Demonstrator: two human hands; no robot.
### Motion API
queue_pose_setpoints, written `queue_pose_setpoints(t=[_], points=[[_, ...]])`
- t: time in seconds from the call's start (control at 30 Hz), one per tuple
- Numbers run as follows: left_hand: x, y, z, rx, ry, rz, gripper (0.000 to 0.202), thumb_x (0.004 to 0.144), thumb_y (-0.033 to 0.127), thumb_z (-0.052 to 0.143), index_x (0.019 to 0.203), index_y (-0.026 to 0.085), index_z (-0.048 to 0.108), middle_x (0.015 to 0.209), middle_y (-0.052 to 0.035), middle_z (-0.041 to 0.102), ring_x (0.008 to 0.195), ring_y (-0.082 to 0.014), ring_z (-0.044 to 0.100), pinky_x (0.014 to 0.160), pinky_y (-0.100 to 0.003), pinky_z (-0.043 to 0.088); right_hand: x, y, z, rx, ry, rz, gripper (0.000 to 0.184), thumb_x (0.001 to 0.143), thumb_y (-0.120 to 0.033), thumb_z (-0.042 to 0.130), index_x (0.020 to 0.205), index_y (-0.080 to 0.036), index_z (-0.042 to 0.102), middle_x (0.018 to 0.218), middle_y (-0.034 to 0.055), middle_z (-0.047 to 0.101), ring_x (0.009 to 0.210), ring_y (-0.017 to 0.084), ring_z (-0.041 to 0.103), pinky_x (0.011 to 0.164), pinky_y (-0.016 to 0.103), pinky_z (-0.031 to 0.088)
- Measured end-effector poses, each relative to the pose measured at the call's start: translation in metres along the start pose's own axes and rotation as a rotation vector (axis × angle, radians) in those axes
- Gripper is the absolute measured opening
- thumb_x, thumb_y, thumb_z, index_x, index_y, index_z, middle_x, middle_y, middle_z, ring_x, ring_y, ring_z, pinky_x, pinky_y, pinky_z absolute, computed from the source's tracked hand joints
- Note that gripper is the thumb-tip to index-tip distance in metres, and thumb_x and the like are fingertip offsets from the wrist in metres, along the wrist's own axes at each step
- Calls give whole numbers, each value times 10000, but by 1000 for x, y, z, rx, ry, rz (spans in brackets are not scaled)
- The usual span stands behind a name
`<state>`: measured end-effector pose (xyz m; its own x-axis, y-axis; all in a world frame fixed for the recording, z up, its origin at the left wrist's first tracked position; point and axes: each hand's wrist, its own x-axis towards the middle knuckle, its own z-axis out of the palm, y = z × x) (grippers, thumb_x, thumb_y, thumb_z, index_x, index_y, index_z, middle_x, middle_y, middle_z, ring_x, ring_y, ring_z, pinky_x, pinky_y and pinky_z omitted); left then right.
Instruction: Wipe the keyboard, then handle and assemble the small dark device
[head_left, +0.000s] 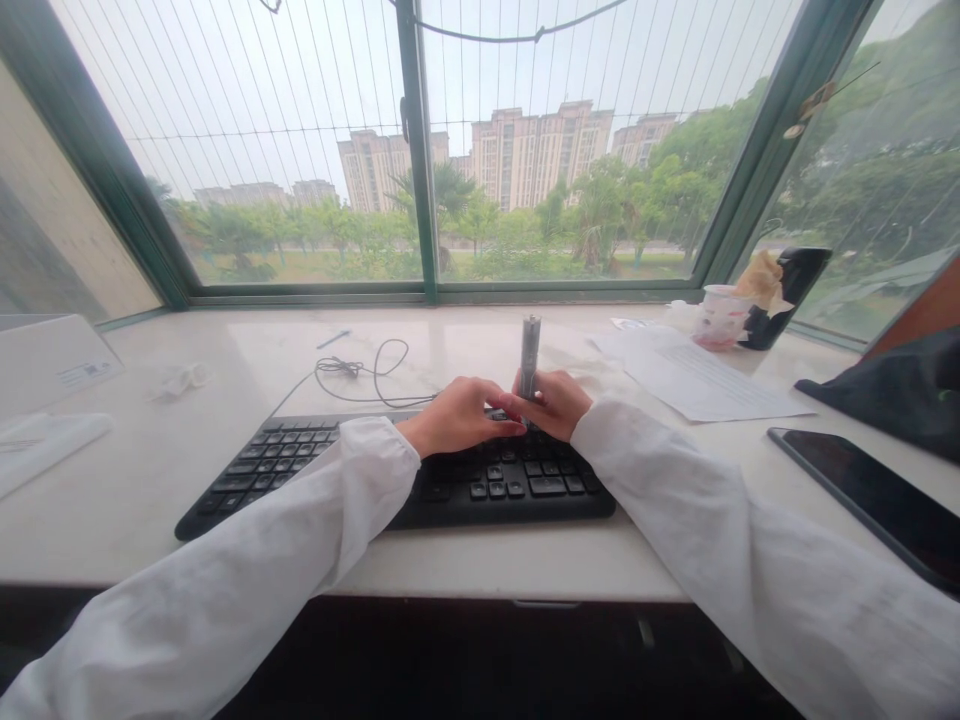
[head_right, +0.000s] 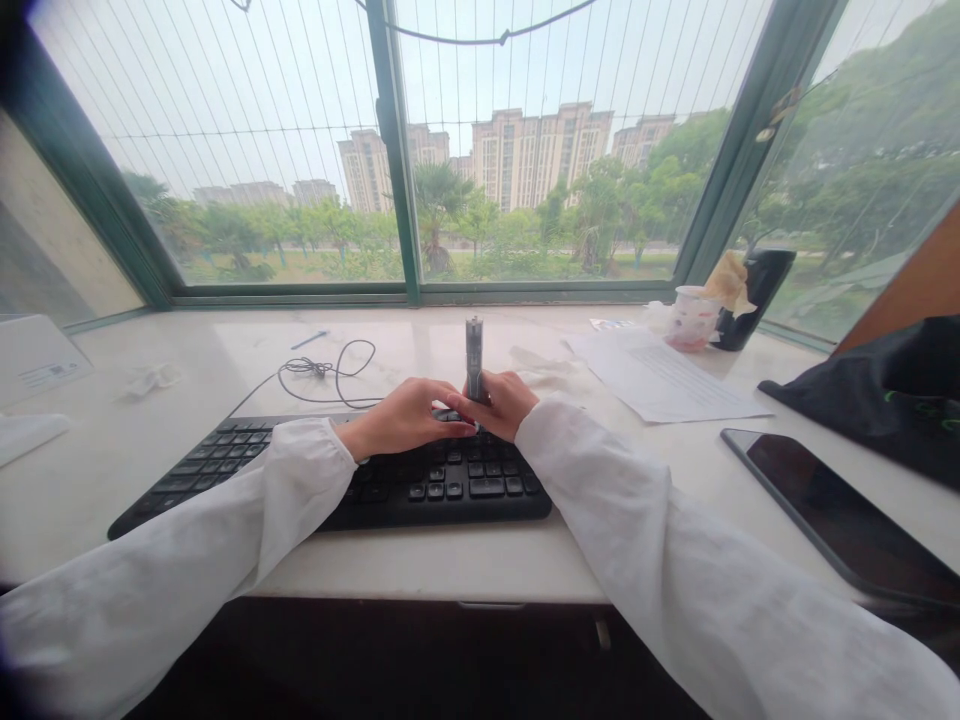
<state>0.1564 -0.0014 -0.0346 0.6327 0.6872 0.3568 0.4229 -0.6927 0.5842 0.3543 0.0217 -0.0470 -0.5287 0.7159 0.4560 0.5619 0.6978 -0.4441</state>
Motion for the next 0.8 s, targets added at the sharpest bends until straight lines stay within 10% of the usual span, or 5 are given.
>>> queue_pose_setpoints(t=[0.8], points=[[1, 1, -2, 178, -21, 86, 153, 819, 339, 709, 908, 220, 747, 886, 0, 719, 796, -139, 641, 761, -231, 447, -2, -8, 1, 40, 105, -3, 310, 832, -488, 551, 695, -212, 519, 584, -3, 576, 517, 123, 500, 538, 250, 398]])
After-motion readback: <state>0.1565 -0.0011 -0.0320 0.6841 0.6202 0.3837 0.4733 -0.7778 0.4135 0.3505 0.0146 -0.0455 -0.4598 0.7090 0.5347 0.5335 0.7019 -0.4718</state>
